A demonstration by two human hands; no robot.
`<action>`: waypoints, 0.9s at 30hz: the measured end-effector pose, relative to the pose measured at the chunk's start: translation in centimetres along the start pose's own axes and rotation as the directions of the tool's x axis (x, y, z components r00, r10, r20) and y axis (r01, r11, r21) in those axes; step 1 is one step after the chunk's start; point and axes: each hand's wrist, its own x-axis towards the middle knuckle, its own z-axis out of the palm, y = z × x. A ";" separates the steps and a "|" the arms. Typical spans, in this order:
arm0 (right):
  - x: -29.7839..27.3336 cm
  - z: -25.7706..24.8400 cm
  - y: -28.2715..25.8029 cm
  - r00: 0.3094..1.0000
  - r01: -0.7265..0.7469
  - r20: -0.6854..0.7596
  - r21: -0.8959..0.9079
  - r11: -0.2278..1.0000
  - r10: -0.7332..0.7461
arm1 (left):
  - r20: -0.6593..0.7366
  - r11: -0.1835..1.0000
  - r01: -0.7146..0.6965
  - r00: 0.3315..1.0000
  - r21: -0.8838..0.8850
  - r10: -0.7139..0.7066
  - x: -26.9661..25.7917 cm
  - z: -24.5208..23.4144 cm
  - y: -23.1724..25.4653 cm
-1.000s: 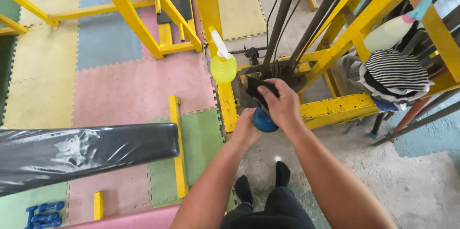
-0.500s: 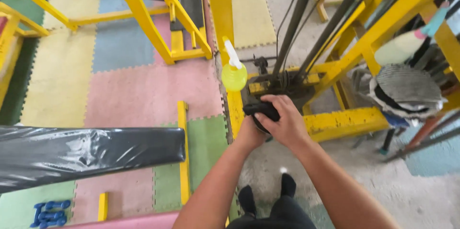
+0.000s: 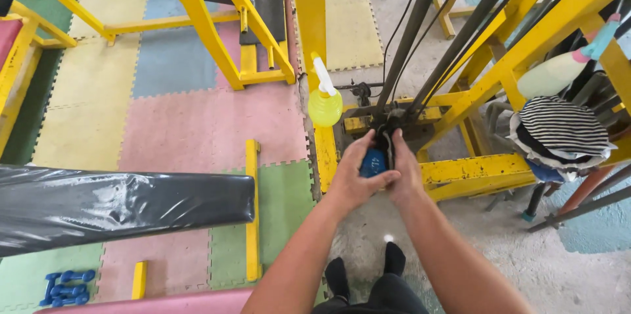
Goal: The recorder cleans a small dumbbell and the handle of a weight machine using a spray bottle and a cloth.
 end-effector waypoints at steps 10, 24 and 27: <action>2.7 -8.7 12.2 0.913 0.407 0.131 -0.277 0.870 -0.386 | -0.030 0.979 0.123 0.991 -0.164 -0.129 0.8 -1.3 -0.1; -3.4 -6.1 10.6 0.717 0.663 0.422 -0.659 0.356 -0.555 | -0.078 0.943 0.293 0.948 -0.157 -0.308 1.3 -1.8 0.5; -4.6 -9.3 10.0 0.574 0.724 0.636 -0.688 -0.044 -0.516 | -0.070 0.958 0.252 0.962 -0.140 -0.263 1.1 -1.6 0.1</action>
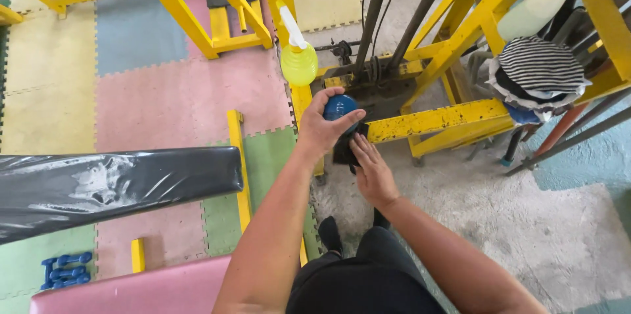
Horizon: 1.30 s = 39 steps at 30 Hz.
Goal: The recorder cleans a small dumbbell and the handle of a weight machine using a spray bottle and a cloth.
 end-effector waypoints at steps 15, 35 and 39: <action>0.0 2.1 -0.5 0.978 -0.163 -0.100 0.159 0.974 0.181 | 0.089 1.000 0.007 0.996 0.013 -0.008 -1.0 -0.7 1.8; 2.5 1.8 -0.6 0.963 -0.171 -0.143 0.326 0.930 0.228 | -0.050 1.000 0.031 0.998 -0.002 -0.031 -0.8 1.2 2.2; 3.3 3.5 6.7 0.923 -0.377 0.116 0.469 0.798 0.368 | 0.193 0.998 -0.036 0.980 -0.051 0.045 -0.2 -0.2 1.7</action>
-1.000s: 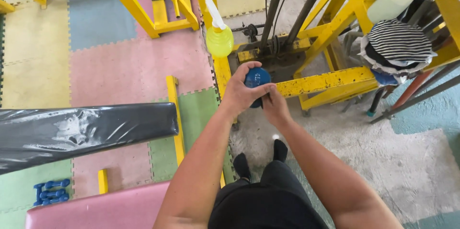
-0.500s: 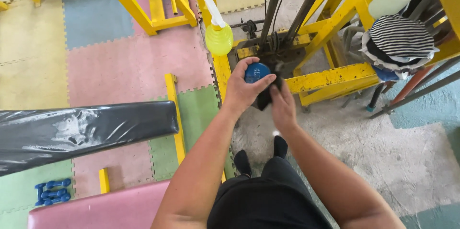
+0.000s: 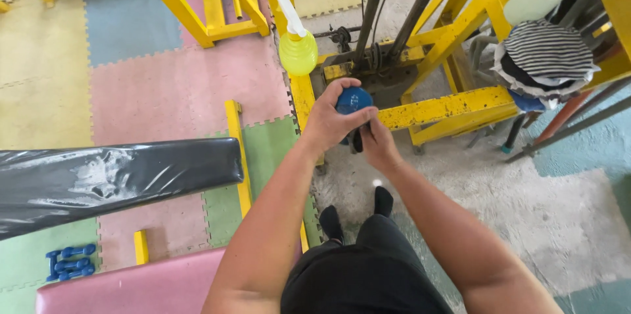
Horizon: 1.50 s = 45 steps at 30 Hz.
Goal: The recorder cleans a small dumbbell and the handle of a weight machine using a spray bottle and a cloth.
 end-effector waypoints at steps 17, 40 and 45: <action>3.7 -1.9 1.1 0.967 -0.151 0.198 -0.046 0.987 0.157 | -0.002 0.995 0.087 0.996 -0.050 -0.087 0.2 0.0 0.5; 7.9 -4.0 -6.1 0.863 0.421 0.417 -0.285 0.861 -0.284 | -0.158 0.998 -0.056 0.986 0.025 0.059 -0.7 2.6 -0.2; 5.0 -6.4 -3.6 0.837 0.477 0.468 -0.366 0.799 -0.285 | -0.350 0.987 0.086 0.928 -0.134 -0.128 -1.3 3.0 0.2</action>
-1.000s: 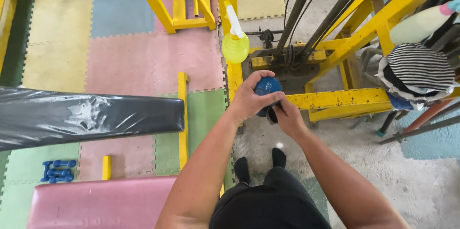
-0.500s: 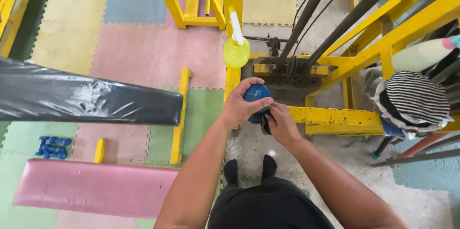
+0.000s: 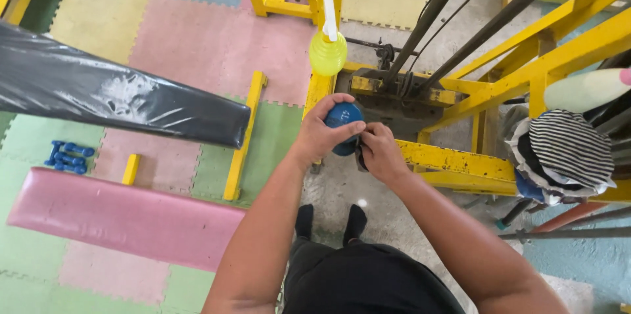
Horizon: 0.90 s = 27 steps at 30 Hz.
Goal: The recorder cleans a small dumbbell and the handle of a weight machine using a spray bottle and a cloth.
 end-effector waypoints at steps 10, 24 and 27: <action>4.3 -0.6 -0.6 0.993 -0.101 0.064 0.102 0.990 0.095 | -0.052 0.990 -0.098 0.993 0.104 0.103 -0.3 2.5 0.2; -1.9 -1.0 2.6 0.995 -0.102 0.031 0.407 0.908 0.098 | -0.572 0.977 -0.212 0.798 0.023 0.187 -2.3 8.9 -0.6; -1.0 -0.4 0.6 0.998 0.012 -0.057 0.506 0.862 0.020 | -0.356 0.940 -0.337 0.873 0.053 0.333 -3.5 7.3 -1.1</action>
